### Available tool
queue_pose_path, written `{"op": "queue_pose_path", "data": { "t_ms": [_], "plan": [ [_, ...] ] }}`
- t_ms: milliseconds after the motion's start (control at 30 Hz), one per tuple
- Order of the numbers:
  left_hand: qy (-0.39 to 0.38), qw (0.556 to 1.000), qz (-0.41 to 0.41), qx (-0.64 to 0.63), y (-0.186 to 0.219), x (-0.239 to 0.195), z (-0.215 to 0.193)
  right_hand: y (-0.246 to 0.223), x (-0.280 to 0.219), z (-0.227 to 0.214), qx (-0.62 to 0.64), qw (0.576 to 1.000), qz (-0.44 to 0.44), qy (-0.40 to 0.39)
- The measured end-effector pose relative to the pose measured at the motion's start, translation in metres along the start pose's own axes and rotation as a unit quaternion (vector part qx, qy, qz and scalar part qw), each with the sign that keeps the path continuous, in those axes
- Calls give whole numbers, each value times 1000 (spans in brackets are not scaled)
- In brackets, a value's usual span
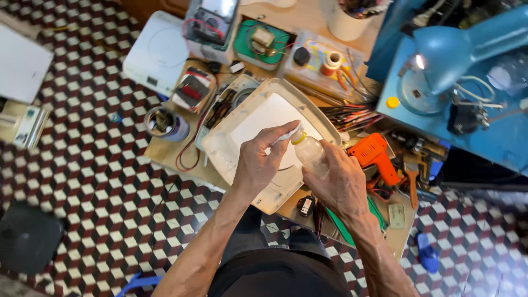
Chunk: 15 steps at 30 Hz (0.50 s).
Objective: The person cleans the inside of a white plastic electronics casing using a cloth and a liquid from a small bottle. They wipe multiple areas of the casing, including the control panel and interior surfaces, repeatedly applying liquid to the cloth.
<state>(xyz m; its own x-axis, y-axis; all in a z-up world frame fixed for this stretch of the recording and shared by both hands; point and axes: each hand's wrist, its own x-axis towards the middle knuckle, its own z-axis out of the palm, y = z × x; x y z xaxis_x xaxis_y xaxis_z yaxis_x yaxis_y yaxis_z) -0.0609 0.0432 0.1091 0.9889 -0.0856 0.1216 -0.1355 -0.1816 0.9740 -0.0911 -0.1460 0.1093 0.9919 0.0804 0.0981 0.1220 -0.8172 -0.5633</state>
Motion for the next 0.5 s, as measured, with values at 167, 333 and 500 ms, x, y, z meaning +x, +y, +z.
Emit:
{"op": "queue_pose_path", "data": {
  "t_ms": [167, 333, 500],
  "plan": [
    [86, 992, 43, 77, 21, -58, 4, -3, -9, -5, 11, 988, -155, -23],
    [190, 981, -26, 29, 27, -110, 19, -5, -35, 2, 26, 976, -204, -72],
    [306, 947, -60, -70, 29, -163, 7, -25, -62, 18, 38, 957, -267, -107]
  ]
}}
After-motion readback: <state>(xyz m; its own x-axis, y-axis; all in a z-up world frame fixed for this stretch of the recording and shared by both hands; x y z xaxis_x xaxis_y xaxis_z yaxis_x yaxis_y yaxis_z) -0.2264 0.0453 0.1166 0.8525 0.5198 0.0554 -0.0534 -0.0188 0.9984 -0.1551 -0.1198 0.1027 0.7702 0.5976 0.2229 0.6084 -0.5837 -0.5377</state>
